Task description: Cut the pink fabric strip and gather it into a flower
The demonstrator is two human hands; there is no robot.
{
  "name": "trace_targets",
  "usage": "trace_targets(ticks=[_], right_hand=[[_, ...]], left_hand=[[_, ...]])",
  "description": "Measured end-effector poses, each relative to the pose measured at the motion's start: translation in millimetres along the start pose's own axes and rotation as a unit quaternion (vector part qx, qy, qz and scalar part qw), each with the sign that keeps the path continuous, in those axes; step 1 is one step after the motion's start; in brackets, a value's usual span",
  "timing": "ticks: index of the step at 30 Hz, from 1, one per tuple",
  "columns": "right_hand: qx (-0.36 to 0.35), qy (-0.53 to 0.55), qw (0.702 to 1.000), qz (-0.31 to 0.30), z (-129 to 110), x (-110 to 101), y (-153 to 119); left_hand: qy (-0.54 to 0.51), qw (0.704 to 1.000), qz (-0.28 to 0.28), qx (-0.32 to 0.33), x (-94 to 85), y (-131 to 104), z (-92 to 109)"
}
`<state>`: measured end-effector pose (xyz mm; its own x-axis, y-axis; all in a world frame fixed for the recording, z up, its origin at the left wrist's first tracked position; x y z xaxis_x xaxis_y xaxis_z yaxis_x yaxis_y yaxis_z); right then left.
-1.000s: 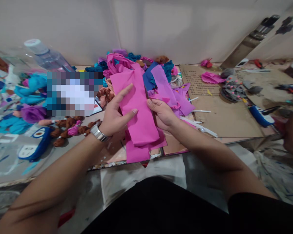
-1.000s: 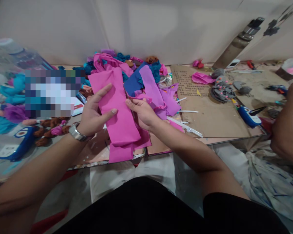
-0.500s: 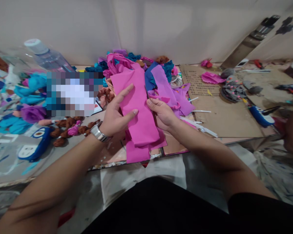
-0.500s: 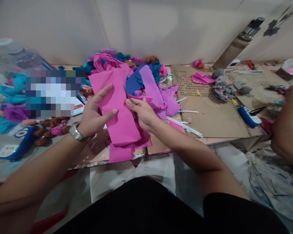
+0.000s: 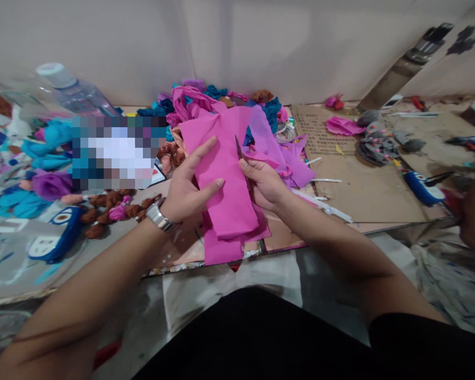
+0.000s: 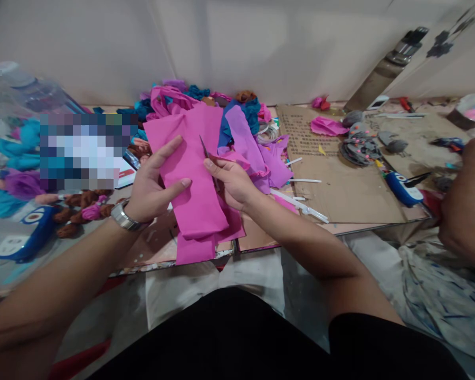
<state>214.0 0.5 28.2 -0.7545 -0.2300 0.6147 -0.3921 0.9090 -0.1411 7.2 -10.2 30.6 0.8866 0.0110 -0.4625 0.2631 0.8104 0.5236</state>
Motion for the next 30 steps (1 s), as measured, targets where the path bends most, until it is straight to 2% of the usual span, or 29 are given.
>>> trace_targets(ticks=[11, 30], right_hand=[[0.007, -0.011, 1.000, -0.005, 3.2, -5.3, 1.3], [0.013, -0.011, 1.000, -0.001, 0.5, -2.9, 0.4]], left_hand=[[-0.001, 1.000, 0.025, 0.001, -5.9, 2.5, -6.5], [-0.011, 1.000, 0.022, -0.009, -5.5, 3.0, -3.0]])
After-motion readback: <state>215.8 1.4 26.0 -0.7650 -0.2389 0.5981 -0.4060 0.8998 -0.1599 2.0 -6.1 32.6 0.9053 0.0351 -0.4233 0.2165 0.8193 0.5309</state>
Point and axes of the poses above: each hand's wrist, its own y-axis towards the middle knuckle, its own x-axis out of the palm, z = x × y, the point moved 1 cm from there along y, towards the middle knuckle, and after that the axes turned 2 degrees about y, right-handed, at the moved point
